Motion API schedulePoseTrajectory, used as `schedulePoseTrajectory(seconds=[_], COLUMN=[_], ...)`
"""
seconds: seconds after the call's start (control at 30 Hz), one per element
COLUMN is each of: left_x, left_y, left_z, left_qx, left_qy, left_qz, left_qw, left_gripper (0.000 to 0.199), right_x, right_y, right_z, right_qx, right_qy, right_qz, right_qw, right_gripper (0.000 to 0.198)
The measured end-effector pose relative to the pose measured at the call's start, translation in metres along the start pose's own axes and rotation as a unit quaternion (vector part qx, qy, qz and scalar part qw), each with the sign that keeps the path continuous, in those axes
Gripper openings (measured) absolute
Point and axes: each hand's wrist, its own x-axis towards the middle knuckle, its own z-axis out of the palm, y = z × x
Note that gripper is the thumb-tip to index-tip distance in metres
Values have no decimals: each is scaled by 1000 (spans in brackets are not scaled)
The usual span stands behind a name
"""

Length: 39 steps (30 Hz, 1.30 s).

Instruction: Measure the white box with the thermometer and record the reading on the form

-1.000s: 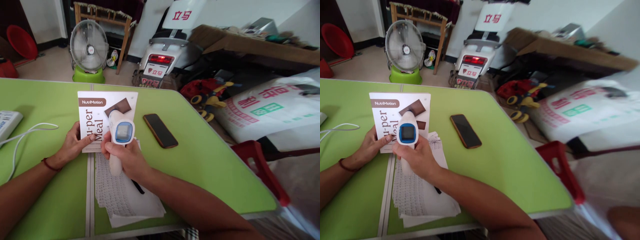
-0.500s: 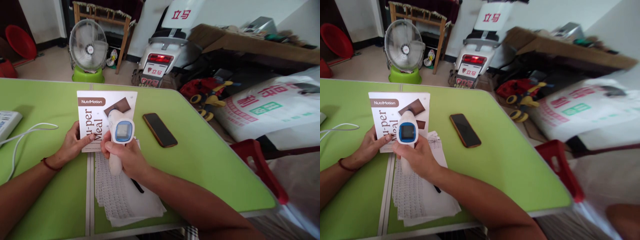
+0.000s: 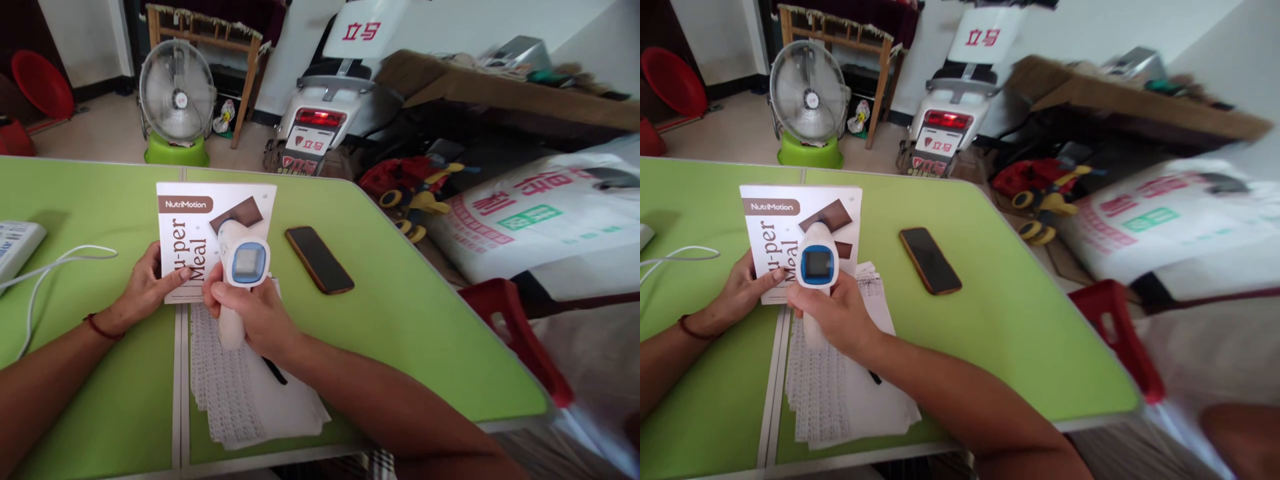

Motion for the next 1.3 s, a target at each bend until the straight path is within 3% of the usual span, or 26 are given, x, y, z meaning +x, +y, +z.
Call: schedulePoseTrajectory(seconds=[0.23,0.33,0.4,0.5,0.57,0.7,0.83,0.97,1.13,1.23,1.3], left_x=[1,2,3,5,6,7,12,17,15,14,13], left_y=[-7,-7,-6,-5,-5,-2,0,-2,-3,-3,-4], left_z=[1,2,1,1,0,0,-1,-4,-5,-3,-3], left_qx=[-17,-9,2,20,24,36,66,108,169,190,179], left_qy=[15,44,57,65,65,40,9,-1,20,35,29], left_qz=[5,27,44,54,59,77,83,98,114,126,133], left_qw=[1000,999,997,996,996,996,994,989,979,973,974], left_gripper=[57,58,58,60,62,59,55,52,40,39,52], right_x=[1,4,6,6,4,-1,-3,-3,-5,-15,-24], right_y=[1,-12,-26,-41,-44,-31,-14,-2,0,-8,-11], right_z=[-1,-17,-36,-72,-95,-127,-146,-159,-164,-146,-127], right_qx=[-29,-113,-185,-333,-438,-587,-647,-664,-668,-669,-648], right_qy=[-8,-13,-50,-130,-161,-148,-121,-106,-108,-88,-63], right_qz=[15,19,-1,-7,12,-1,-49,-75,-124,-204,-264], right_qw=[999,993,982,934,884,796,752,736,726,709,712], right_gripper=[16,20,22,22,21,28,41,44,47,50,43])
